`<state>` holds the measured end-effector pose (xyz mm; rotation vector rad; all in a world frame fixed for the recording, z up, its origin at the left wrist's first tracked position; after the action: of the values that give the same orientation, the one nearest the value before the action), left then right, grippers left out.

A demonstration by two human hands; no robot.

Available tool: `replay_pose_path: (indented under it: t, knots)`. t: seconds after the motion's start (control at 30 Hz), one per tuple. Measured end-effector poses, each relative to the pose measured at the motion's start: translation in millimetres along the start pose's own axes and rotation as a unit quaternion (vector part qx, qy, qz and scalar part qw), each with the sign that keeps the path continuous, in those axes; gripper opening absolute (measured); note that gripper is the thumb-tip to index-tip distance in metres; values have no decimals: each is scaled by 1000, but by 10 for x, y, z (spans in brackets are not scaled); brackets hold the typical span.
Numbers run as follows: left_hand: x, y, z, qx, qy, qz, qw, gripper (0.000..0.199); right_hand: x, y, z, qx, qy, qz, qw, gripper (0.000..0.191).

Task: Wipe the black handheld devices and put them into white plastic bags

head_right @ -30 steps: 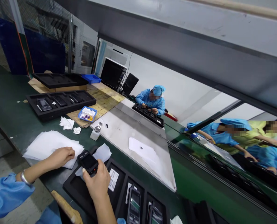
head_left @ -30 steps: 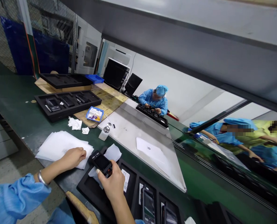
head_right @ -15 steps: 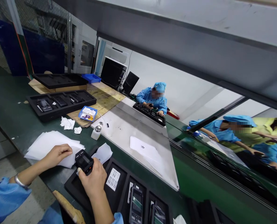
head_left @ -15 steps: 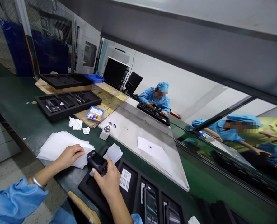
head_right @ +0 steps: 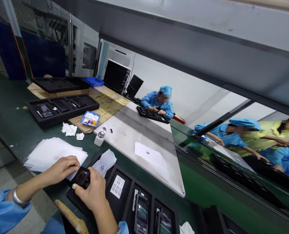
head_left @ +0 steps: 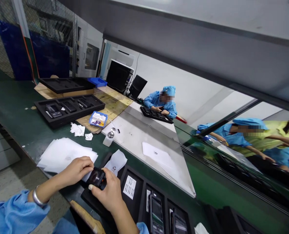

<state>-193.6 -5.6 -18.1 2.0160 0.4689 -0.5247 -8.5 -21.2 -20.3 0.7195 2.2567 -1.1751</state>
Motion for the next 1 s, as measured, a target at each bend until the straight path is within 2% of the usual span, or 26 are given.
replay_pose_path:
  t: [0.13, 0.27, 0.33, 0.4, 0.5, 0.6, 0.67, 0.73, 0.83, 0.93, 1.0]
  knots:
    - [18, 77, -9, 20, 1, 1, 1000, 28, -52, 67, 16, 28, 37, -30, 998, 53]
    - [-86, -26, 43, 47, 51, -5, 998, 26, -127, 140, 25, 41, 63, -46, 996, 53]
    - [-146, -155, 97, 62, 55, -35, 996, 48, -151, 158, 33, 50, 63, -54, 995, 53]
    - [-167, -332, 165, 61, 22, -60, 996, 79, -164, 166, 34, 61, 59, -53, 995, 53]
    - [-147, -615, 272, 29, -40, -70, 996, 99, -149, 151, 15, 53, 42, -46, 997, 48]
    - [-130, -795, 336, -1, -59, -65, 996, 105, -66, 91, -25, 7, -12, -43, 999, 50]
    - [-131, -825, 342, 0, -62, -59, 996, 108, -5, 44, -71, -18, -35, -21, 999, 59]
    - [-140, -811, 326, 9, -64, -58, 996, 110, 36, 6, -137, -13, -27, 20, 999, 63]
    - [-150, -792, 301, 19, -62, -78, 995, 113, 112, -72, -218, -12, -37, 66, 997, 60]
    - [-145, -820, 337, 26, -56, -112, 992, 114, 200, -167, -233, -47, -67, 69, 994, 62]
    - [-143, -835, 373, 43, -35, -130, 990, 108, 214, -212, -227, -56, -53, 57, 995, 66]
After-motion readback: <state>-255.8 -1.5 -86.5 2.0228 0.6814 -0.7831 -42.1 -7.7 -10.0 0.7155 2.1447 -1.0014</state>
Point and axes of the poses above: each hand's wrist, its own z-axis away from the middle knuckle, its own x-axis out of the palm, y = z × x, the point moved 4 cm from there along -z, towards the middle knuckle, and after that the axes turned 13 degrees about y, right-handed, at the moved point
